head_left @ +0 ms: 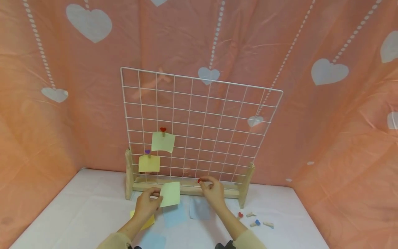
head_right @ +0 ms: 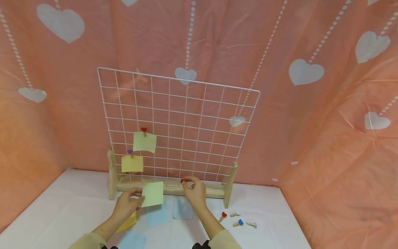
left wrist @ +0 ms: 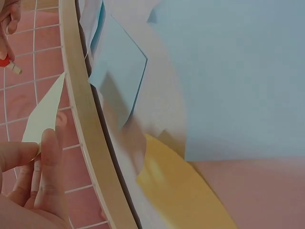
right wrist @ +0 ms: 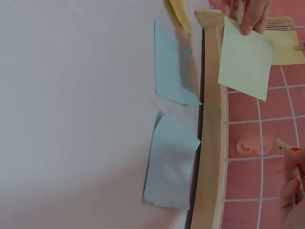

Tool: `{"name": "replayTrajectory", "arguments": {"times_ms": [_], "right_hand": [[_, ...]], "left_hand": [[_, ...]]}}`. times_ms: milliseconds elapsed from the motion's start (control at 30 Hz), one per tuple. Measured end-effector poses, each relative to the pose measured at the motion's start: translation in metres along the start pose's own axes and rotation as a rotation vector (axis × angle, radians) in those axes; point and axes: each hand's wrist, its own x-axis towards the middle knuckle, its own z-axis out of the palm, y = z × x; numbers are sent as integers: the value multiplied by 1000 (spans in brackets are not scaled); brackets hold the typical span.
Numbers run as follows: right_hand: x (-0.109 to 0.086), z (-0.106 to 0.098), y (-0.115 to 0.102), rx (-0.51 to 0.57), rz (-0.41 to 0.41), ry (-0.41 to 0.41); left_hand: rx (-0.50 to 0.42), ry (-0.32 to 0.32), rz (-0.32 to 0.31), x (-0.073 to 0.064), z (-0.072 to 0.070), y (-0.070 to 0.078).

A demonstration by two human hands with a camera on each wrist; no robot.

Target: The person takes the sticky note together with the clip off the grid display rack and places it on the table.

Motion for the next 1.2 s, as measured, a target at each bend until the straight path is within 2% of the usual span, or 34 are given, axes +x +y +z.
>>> {"name": "replayTrajectory", "arguments": {"times_ms": [133,433,700,900,1067,1200], "right_hand": [[-5,-8,5,-19,-13,-9],[-12,-26,24,-66,14,-2],[-20,-40,37,-45,43,14],[-26,-53,49,-19,85,-3],[-30,-65,58,-64,148,1],[-33,-72,63,-121,167,-6]], "left_hand": [[4,-14,-15,-3,1,-1],[-5,-68,-51,-16,3,-5],[17,-111,-66,-25,5,-11],[10,-196,-58,-30,7,-17],[27,-295,-14,-33,7,-22],[23,-371,10,-37,8,-24]]}}
